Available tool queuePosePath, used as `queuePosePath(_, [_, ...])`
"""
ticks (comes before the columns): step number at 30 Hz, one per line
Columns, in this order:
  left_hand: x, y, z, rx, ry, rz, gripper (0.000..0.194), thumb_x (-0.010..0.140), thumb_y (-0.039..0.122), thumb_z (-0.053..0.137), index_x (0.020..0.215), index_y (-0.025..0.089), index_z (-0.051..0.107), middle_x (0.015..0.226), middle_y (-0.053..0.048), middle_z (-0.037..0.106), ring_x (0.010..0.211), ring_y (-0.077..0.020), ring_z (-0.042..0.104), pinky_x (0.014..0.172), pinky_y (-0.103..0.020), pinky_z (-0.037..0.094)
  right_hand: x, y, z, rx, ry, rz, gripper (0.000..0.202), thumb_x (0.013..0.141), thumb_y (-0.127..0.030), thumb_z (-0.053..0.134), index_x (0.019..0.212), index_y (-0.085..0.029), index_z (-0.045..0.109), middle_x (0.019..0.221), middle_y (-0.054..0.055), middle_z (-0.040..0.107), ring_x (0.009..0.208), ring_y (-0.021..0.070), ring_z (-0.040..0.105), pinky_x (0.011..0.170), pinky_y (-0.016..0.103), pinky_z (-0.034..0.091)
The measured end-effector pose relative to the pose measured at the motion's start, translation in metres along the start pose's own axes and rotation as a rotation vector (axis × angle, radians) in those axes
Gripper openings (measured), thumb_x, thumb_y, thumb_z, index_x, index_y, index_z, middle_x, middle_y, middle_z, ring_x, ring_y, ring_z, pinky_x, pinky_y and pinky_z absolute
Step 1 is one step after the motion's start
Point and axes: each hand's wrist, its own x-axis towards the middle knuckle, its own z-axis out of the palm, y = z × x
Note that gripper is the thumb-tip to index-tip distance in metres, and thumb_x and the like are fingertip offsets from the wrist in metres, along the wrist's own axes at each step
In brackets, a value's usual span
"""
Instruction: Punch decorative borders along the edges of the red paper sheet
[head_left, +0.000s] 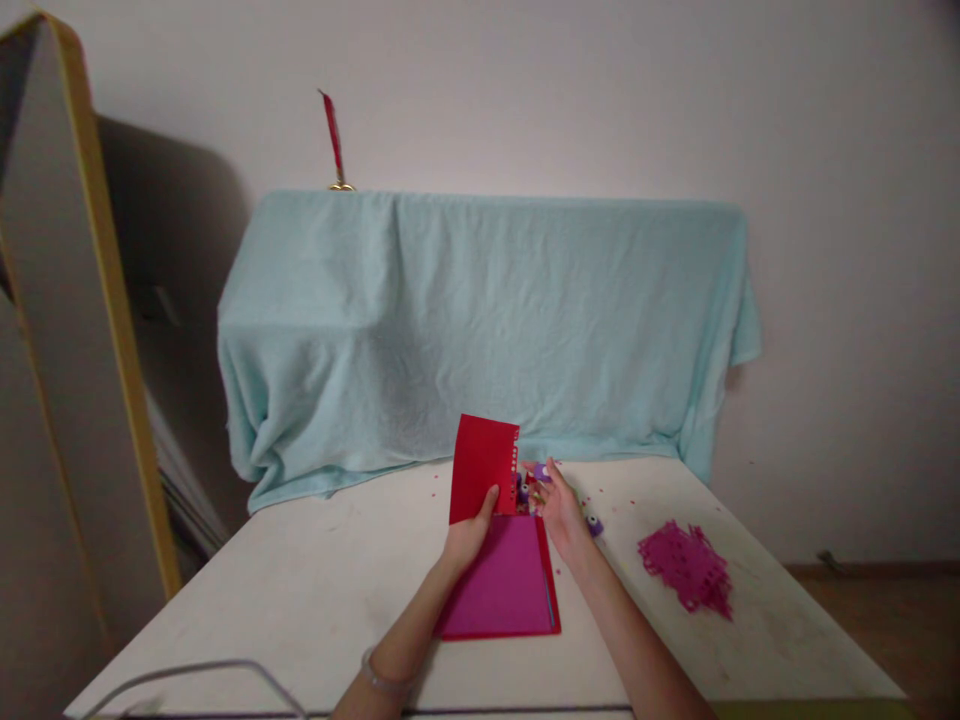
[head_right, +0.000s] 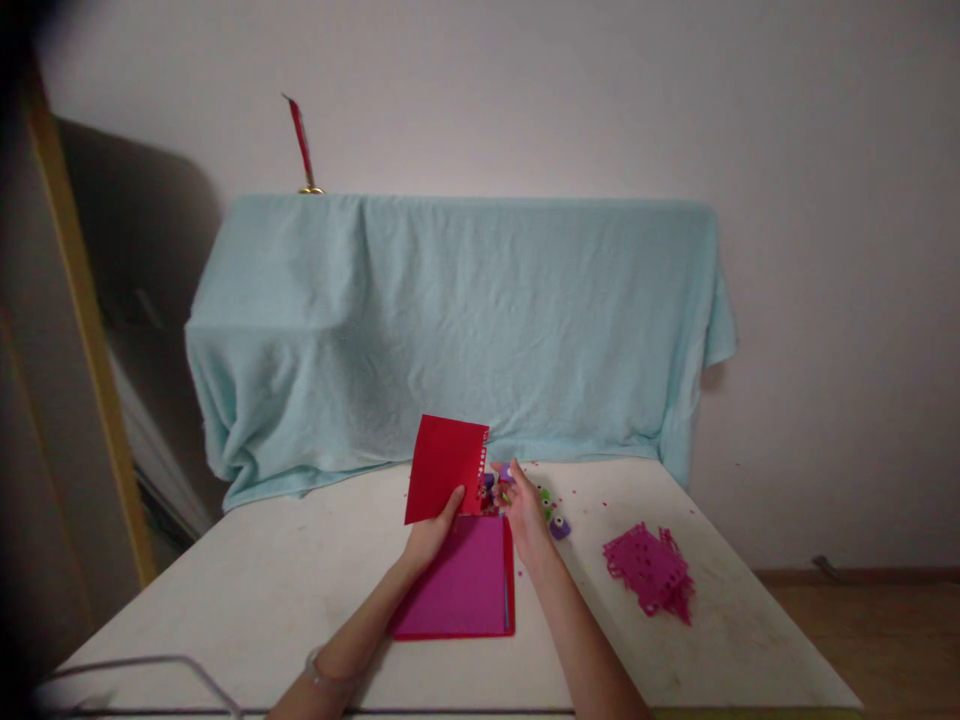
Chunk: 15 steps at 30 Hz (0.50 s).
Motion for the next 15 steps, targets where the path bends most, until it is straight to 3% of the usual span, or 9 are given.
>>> queuePosePath(4, [-0.0001, 0.0037, 0.0015, -0.050, 0.044, 0.063, 0.062, 0.086, 0.056, 0.044, 0.132, 0.016, 0.044, 0.133, -0.009, 0.051, 0.127, -0.0189, 0.043, 0.111, -0.031, 0.027, -0.0003, 0.0017, 0.0023, 0.000, 0.000, 0.017, 0.036, 0.071, -0.052, 0.067, 0.088, -0.020, 0.069, 0.089, 0.007, 0.071, 0.065, 0.0167, 0.062, 0.055, 0.028, 0.044])
queuePosePath(10, [-0.0008, 0.0077, -0.0004, -0.113, 0.022, 0.127, 0.061, 0.087, 0.053, 0.044, 0.136, 0.016, 0.040, 0.138, -0.010, 0.046, 0.130, -0.0195, 0.039, 0.113, -0.034, 0.023, 0.0008, 0.0052, 0.0008, 0.015, -0.034, 0.032, 0.031, 0.073, -0.047, 0.068, 0.088, -0.019, 0.069, 0.097, 0.008, 0.070, 0.063, 0.0156, 0.063, 0.054, 0.028, 0.046])
queuePosePath(15, [0.0012, 0.0048, 0.0015, -0.122, 0.033, 0.149, 0.060, 0.088, 0.052, 0.044, 0.135, 0.016, 0.040, 0.138, -0.009, 0.045, 0.130, -0.0177, 0.039, 0.113, -0.032, 0.023, 0.0002, 0.0074, -0.0014, -0.056, -0.016, 0.046, 0.029, 0.071, -0.044, 0.070, 0.086, -0.019, 0.068, 0.095, 0.009, 0.070, 0.080, 0.0234, 0.068, 0.060, 0.029, 0.048])
